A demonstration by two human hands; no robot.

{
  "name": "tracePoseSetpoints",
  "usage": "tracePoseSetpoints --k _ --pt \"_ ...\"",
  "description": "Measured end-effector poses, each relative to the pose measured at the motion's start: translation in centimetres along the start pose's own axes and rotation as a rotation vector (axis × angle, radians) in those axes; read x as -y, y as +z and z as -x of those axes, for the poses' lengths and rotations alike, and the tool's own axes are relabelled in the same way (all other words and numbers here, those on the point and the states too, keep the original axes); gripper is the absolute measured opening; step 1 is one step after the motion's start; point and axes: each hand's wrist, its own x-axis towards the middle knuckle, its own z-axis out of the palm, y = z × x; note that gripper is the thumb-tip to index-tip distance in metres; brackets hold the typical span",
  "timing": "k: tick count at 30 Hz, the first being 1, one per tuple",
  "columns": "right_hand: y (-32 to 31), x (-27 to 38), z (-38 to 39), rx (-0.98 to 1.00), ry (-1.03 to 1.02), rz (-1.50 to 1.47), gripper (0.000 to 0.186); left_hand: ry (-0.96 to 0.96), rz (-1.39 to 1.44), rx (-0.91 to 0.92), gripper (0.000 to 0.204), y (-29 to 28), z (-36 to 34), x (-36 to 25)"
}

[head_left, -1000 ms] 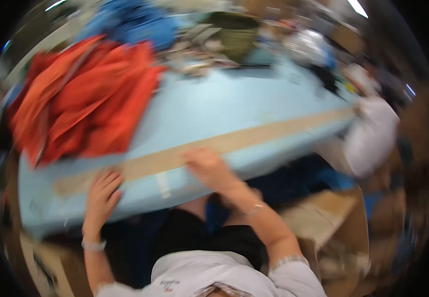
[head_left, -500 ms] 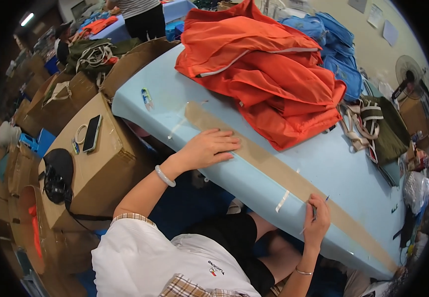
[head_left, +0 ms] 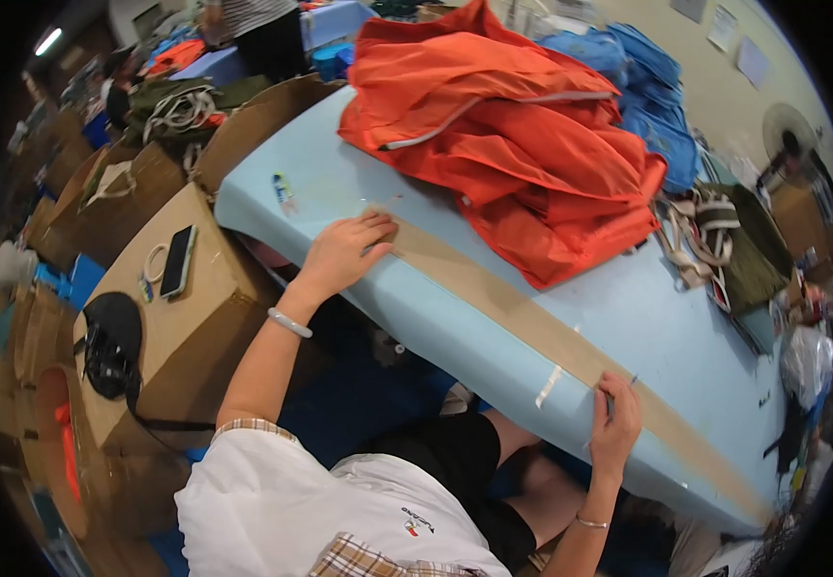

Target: Marking long material strips with a pen on a workbench in a workshop.

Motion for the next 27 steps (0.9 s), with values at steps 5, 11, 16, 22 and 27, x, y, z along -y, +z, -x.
tracePoseSetpoints --k 5,11,16,22,27 --pt "1.2 0.6 -1.3 0.004 -0.038 -0.015 0.011 -0.086 -0.134 -0.053 0.028 -1.3 0.0 1.0" --pt "0.0 0.0 -1.1 -0.021 -0.011 0.032 0.012 0.306 0.235 -0.047 0.027 1.7 -5.2 -10.5" --pt "2.3 -1.5 0.2 -0.043 -0.013 -0.092 0.017 0.554 0.517 0.205 0.028 5.1 -5.2 -19.0" --pt "1.8 0.0 -0.3 -0.156 -0.054 -0.065 0.014 0.493 0.503 0.294 0.026 6.1 -4.7 -18.8" --pt "1.4 0.0 0.0 -0.150 -0.059 0.002 0.015 0.495 0.496 0.304 0.025 5.8 -4.7 -19.2"
